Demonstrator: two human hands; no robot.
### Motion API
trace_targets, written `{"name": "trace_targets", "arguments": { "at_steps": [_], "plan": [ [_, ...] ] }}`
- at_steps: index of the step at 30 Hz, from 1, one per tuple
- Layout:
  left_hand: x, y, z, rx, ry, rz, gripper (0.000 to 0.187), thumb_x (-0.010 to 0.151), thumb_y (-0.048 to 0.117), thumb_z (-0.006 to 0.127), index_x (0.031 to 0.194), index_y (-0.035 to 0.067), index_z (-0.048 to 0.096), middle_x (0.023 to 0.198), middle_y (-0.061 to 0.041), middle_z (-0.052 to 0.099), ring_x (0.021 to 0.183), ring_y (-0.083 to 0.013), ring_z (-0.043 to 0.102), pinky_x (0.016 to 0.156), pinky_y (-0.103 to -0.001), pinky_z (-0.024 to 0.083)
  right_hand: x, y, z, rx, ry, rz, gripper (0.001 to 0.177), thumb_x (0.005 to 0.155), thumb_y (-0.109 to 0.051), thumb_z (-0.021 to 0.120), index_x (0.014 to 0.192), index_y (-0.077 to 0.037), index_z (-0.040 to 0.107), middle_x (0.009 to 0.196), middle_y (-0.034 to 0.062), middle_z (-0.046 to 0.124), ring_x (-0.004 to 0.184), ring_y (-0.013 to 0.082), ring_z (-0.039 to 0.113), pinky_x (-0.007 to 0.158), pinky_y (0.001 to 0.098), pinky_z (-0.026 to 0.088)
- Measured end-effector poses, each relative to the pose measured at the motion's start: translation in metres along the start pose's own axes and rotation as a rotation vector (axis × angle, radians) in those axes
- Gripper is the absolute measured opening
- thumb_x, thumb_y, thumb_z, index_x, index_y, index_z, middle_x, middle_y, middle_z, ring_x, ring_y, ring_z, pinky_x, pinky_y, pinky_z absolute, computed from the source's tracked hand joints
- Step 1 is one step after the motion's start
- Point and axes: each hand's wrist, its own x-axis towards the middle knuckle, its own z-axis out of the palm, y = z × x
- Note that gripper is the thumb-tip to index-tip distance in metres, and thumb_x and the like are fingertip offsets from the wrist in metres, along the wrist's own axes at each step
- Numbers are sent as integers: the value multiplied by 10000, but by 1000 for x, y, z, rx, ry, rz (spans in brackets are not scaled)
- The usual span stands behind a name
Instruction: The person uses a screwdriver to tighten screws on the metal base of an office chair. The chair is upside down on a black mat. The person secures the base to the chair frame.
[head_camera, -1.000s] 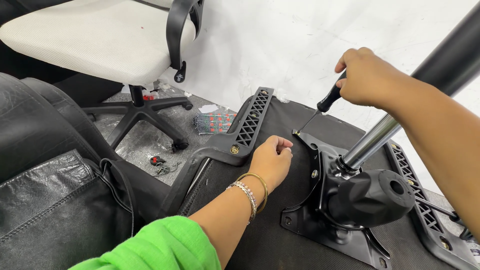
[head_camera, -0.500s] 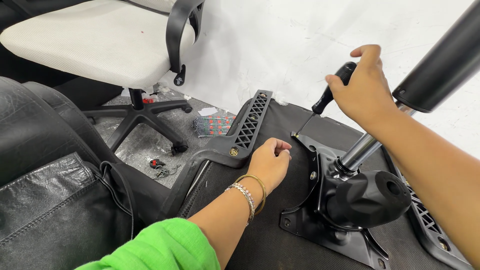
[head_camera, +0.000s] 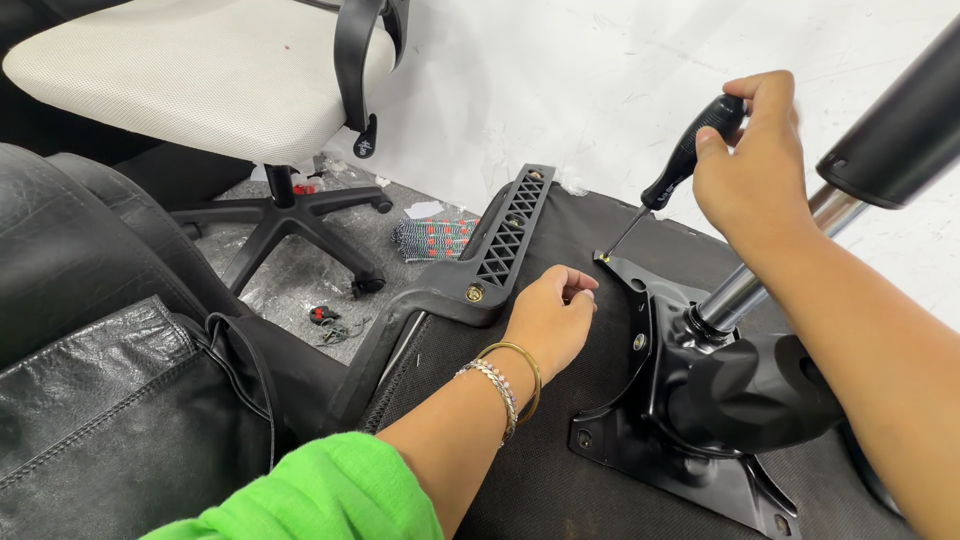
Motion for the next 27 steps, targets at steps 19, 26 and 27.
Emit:
{"name": "trace_targets", "arguments": {
  "at_steps": [19, 26, 27],
  "plan": [
    [-1, 3, 0, 15, -11, -31, 239, 927, 116, 521, 1122, 60, 649, 997, -51, 724, 901, -142, 698, 826, -296, 550, -2, 9, 4, -262, 152, -259, 316, 1019, -53, 793, 1194, -67, 530, 1172, 221, 453, 1058, 359, 549, 887, 429, 487],
    [0, 1, 1, 9, -8, -16, 245, 927, 111, 514, 1125, 62, 649, 999, -48, 724, 908, -132, 697, 837, -291, 551, 0, 4, 2, 35, 81, 22, 367, 978, -19, 590, 1314, -70, 450, 1223, 69, 538, 1123, 222, 597, 898, 383, 482],
    [0, 1, 1, 18, -9, -18, 244, 926, 112, 515, 1124, 63, 649, 998, -47, 724, 904, -133, 697, 835, -292, 550, 1, 4, 2, 8, 81, -33, 333, 1011, -9, 611, 1302, -51, 456, 1255, 96, 533, 1167, 235, 597, 923, 390, 478]
  ]
}}
